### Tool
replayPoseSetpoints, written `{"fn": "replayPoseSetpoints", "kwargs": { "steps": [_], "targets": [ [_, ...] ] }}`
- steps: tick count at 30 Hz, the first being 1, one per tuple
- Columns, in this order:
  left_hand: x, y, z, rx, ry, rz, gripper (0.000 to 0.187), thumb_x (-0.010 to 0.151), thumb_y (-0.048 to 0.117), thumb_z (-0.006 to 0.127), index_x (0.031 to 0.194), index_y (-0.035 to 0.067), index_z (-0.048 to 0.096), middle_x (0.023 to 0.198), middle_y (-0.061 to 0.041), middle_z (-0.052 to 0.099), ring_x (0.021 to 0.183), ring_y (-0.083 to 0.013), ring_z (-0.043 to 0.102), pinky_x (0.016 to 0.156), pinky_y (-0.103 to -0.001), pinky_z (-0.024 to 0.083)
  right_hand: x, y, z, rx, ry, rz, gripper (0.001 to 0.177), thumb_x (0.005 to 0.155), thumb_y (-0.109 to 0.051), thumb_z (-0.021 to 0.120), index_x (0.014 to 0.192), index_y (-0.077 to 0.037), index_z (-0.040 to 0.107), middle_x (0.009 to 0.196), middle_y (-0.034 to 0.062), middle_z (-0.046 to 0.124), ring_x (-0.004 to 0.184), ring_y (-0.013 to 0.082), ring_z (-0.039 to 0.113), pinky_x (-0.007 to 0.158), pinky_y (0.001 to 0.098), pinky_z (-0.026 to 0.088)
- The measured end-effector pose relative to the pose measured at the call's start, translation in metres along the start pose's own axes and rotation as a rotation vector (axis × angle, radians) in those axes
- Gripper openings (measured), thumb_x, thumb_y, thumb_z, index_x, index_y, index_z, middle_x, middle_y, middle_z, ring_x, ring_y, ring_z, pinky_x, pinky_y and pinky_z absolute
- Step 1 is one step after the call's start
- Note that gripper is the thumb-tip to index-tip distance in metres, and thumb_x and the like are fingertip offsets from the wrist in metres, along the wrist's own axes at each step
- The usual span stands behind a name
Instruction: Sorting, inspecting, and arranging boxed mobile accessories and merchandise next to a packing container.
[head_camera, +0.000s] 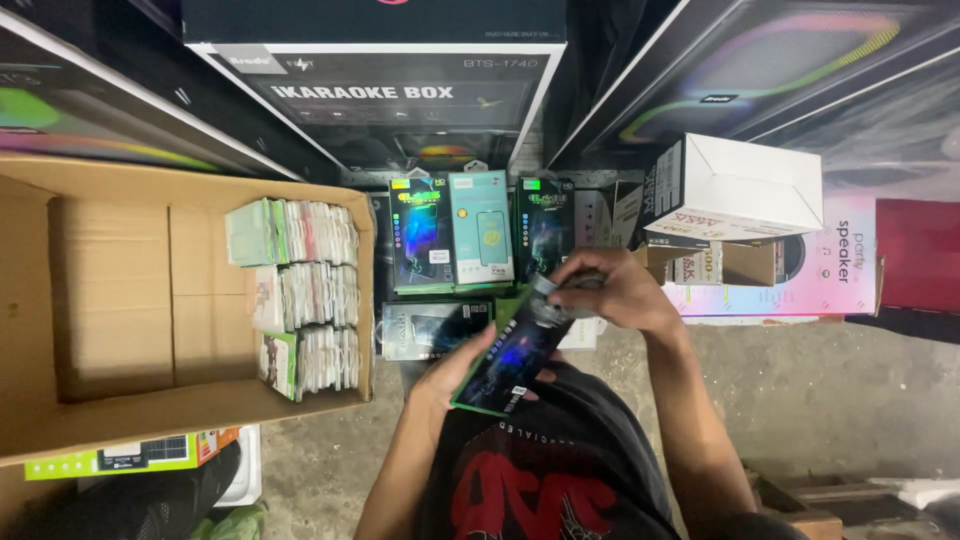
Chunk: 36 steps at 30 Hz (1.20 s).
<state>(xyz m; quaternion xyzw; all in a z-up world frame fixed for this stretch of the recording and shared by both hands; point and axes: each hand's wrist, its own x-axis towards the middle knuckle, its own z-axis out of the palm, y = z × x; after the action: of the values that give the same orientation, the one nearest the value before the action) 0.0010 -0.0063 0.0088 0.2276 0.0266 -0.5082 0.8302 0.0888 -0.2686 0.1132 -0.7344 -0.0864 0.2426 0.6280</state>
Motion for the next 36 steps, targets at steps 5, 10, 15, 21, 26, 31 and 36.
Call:
{"fn": "replayPoseSetpoints", "kwargs": {
  "steps": [5,10,15,21,26,31,36],
  "targets": [
    [-0.017,0.009,0.013,-0.386,-0.038,0.128,0.069,0.106,0.048,0.044,0.159,0.002,0.039,0.151,-0.030,0.050,0.130,-0.0486,0.057,0.101,-0.060,0.053,0.028,-0.051,0.044,-0.418,0.201,-0.098,0.027,0.084,-0.017,0.083,0.106,-0.003,0.076,0.088,0.0071,0.076,0.067,0.0139,0.068,0.061,0.0296,0.053],
    [-0.026,0.021,0.026,-0.396,0.108,0.267,0.064,0.100,0.045,0.043,0.149,0.004,0.045,0.143,-0.027,0.057,0.125,-0.0488,0.062,0.099,-0.065,0.054,0.041,-0.035,0.081,-0.334,0.462,-0.292,0.018,0.096,-0.017,0.080,0.107,-0.004,0.073,0.096,0.0096,0.077,0.084,0.0172,0.074,0.075,0.0309,0.059],
    [-0.008,-0.050,-0.093,-0.575,0.192,0.498,0.035,0.115,0.033,0.050,0.137,0.007,0.061,0.122,-0.013,0.070,0.111,-0.0306,0.070,0.098,-0.052,0.057,0.039,-0.057,0.108,-0.756,0.137,-0.635,0.058,0.094,-0.033,0.072,0.141,-0.003,0.057,0.153,0.0212,0.052,0.143,0.0402,0.050,0.120,0.0544,0.037],
    [-0.006,0.013,-0.020,-0.443,0.533,0.491,0.043,0.105,0.037,0.050,0.131,0.007,0.065,0.116,-0.010,0.074,0.101,-0.0206,0.071,0.089,-0.036,0.057,0.019,-0.024,0.133,-0.949,0.147,-0.581,0.074,0.099,-0.045,0.068,0.152,0.002,0.046,0.164,0.0226,0.036,0.154,0.0413,0.035,0.127,0.0515,0.029],
    [0.005,0.017,-0.046,-0.297,0.415,0.654,0.051,0.108,0.040,0.045,0.136,-0.001,0.058,0.126,-0.020,0.067,0.111,-0.0312,0.068,0.098,-0.042,0.055,-0.003,-0.018,0.156,-0.908,0.080,-0.572,0.081,0.094,-0.043,0.070,0.151,0.007,0.041,0.162,0.0269,0.031,0.151,0.0451,0.031,0.123,0.0553,0.025],
    [-0.004,0.045,0.028,-0.451,0.127,0.637,0.067,0.108,0.048,0.040,0.146,-0.007,0.049,0.135,-0.030,0.062,0.117,-0.0447,0.065,0.101,-0.049,0.053,-0.013,-0.015,0.149,-0.891,-0.030,-0.550,0.077,0.087,-0.031,0.076,0.151,0.001,0.045,0.164,0.0216,0.034,0.152,0.0401,0.032,0.125,0.0514,0.028],
    [0.001,0.020,-0.023,-0.390,0.336,0.754,0.061,0.107,0.044,0.045,0.147,-0.003,0.045,0.133,-0.022,0.063,0.120,-0.0362,0.064,0.105,-0.048,0.052,-0.005,-0.009,0.131,-0.621,0.001,-0.586,0.068,0.090,-0.012,0.073,0.148,0.004,0.042,0.159,0.0254,0.043,0.145,0.0408,0.049,0.120,0.0467,0.043]
  ]
}}
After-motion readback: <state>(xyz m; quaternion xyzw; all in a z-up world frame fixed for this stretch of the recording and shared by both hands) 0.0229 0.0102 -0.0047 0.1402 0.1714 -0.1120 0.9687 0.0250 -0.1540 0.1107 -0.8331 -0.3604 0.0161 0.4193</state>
